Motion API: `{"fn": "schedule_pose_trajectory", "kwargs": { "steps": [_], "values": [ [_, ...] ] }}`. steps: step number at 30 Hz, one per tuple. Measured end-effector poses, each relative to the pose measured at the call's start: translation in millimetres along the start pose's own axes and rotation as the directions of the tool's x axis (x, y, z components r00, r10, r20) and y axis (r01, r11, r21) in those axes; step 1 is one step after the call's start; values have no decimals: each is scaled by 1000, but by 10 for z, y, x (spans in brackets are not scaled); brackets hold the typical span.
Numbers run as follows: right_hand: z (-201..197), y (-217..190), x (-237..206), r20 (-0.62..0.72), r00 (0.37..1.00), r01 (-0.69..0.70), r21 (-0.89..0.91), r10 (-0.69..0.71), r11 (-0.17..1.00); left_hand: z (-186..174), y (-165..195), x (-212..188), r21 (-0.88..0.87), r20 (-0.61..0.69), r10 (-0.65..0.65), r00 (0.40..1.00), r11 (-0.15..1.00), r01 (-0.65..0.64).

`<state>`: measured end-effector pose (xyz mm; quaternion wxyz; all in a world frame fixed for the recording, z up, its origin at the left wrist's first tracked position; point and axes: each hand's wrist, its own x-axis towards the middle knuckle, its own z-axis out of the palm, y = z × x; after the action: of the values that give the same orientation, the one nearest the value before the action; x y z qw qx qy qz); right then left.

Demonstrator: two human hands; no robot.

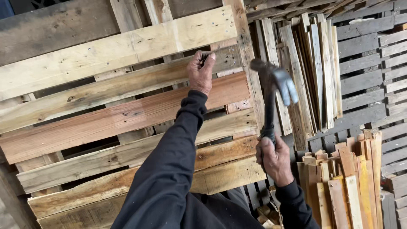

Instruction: The person hammers nails into a wooden pallet using a hammer. They repeatedly pick up nails from a nearby wooden box and drive them into the pallet slats. The camera moves around the workspace during the task.

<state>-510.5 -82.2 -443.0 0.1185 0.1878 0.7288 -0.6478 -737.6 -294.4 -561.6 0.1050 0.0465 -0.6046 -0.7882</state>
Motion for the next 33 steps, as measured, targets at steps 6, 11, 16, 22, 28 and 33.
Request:
{"fn": "schedule_pose_trajectory", "kwargs": {
  "steps": [6,11,16,22,28,33],
  "values": [
    [135,232,-55,-43,957,-290,-122,287,949,222,-110,-269,95,178,16,984,995,-34],
    [12,320,-186,-71,982,-172,68,176,983,262,-213,-354,420,238,180,954,867,-268],
    [-33,362,-207,-55,991,-118,23,119,993,223,-261,-318,492,281,200,939,809,-320],
    [-145,245,-63,-60,969,-246,-248,239,937,245,-350,-358,634,344,150,927,691,-346],
    [-92,-80,-36,31,992,118,135,-123,984,231,-455,-318,645,413,288,864,578,-501],
    [-140,-210,279,1,961,-249,-429,277,868,262,-454,-356,682,366,107,924,644,-345]
  ]
}}
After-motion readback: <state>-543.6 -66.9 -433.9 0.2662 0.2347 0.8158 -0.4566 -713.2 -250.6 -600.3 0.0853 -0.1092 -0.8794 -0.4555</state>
